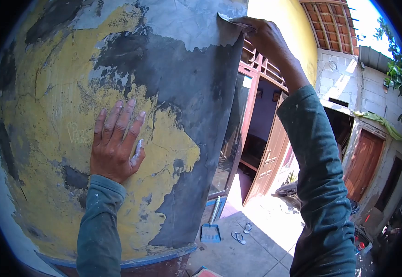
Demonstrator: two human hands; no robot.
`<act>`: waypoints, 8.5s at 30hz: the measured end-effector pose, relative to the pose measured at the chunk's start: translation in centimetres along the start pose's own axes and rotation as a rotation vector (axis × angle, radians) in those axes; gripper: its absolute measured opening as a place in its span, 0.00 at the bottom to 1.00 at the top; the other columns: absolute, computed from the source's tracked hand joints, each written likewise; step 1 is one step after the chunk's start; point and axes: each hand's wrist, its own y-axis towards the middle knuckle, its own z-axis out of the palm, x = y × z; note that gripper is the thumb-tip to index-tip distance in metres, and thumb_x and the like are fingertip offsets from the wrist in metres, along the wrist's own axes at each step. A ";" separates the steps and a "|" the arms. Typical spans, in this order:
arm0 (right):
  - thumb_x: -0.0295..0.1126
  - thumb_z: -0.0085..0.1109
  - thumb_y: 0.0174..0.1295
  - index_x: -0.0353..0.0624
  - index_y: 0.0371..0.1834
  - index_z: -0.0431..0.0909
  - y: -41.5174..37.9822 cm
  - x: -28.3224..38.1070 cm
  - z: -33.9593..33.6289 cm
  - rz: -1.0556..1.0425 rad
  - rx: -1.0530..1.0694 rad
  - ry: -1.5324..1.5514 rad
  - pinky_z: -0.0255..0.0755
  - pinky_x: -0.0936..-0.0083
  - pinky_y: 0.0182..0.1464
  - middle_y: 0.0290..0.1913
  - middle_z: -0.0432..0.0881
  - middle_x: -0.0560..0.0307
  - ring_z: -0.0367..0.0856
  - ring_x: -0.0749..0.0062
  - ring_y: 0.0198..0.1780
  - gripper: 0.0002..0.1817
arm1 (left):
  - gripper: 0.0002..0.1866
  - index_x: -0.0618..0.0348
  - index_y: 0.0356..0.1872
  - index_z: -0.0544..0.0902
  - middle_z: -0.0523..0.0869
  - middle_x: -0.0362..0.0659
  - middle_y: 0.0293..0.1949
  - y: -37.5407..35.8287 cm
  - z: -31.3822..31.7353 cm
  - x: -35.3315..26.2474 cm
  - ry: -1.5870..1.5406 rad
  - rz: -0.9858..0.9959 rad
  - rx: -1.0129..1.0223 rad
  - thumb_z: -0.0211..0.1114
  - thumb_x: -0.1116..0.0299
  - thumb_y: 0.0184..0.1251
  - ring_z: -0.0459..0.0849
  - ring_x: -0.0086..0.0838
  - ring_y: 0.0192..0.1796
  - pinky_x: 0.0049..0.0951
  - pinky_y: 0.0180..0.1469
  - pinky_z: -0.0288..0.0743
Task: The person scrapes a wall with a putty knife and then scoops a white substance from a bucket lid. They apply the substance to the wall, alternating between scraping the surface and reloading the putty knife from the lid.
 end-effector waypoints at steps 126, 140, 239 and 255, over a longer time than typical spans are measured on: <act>0.26 0.63 0.69 0.38 0.58 0.80 -58.7 43.7 -15.0 2.223 -0.362 1.804 0.84 0.65 0.57 0.52 0.87 0.54 0.88 0.64 0.51 0.16 | 0.08 0.59 0.39 0.81 0.85 0.52 0.33 -27.2 -9.0 -4.2 -0.697 -0.526 0.459 0.67 0.66 0.67 0.85 0.52 0.35 0.47 0.38 0.79; 0.30 0.60 0.71 0.35 0.45 0.85 -19.9 14.7 -5.2 1.045 -0.280 1.195 0.80 0.72 0.39 0.35 0.88 0.58 0.86 0.77 0.34 0.09 | 0.33 0.44 0.75 0.71 0.66 0.41 0.78 2.2 -4.6 8.4 -0.019 0.253 0.121 0.63 0.58 0.68 0.60 0.36 0.82 0.47 0.84 0.48; 0.20 0.60 0.66 0.49 0.54 0.89 -17.4 7.1 -2.9 0.283 0.184 0.277 0.82 0.61 0.53 0.47 0.90 0.44 0.89 0.47 0.48 0.17 | 0.29 0.57 0.71 0.75 0.77 0.48 0.72 -2.0 -7.3 15.2 0.064 0.040 -0.153 0.57 0.71 0.66 0.72 0.43 0.76 0.50 0.82 0.56; 0.21 0.55 0.60 0.53 0.55 0.85 -11.3 5.9 4.5 0.166 -0.193 -0.232 0.83 0.55 0.43 0.42 0.90 0.50 0.90 0.49 0.41 0.21 | 0.30 0.58 0.71 0.75 0.77 0.49 0.72 -2.1 -7.2 15.4 0.062 0.048 -0.142 0.57 0.71 0.64 0.71 0.44 0.76 0.51 0.82 0.57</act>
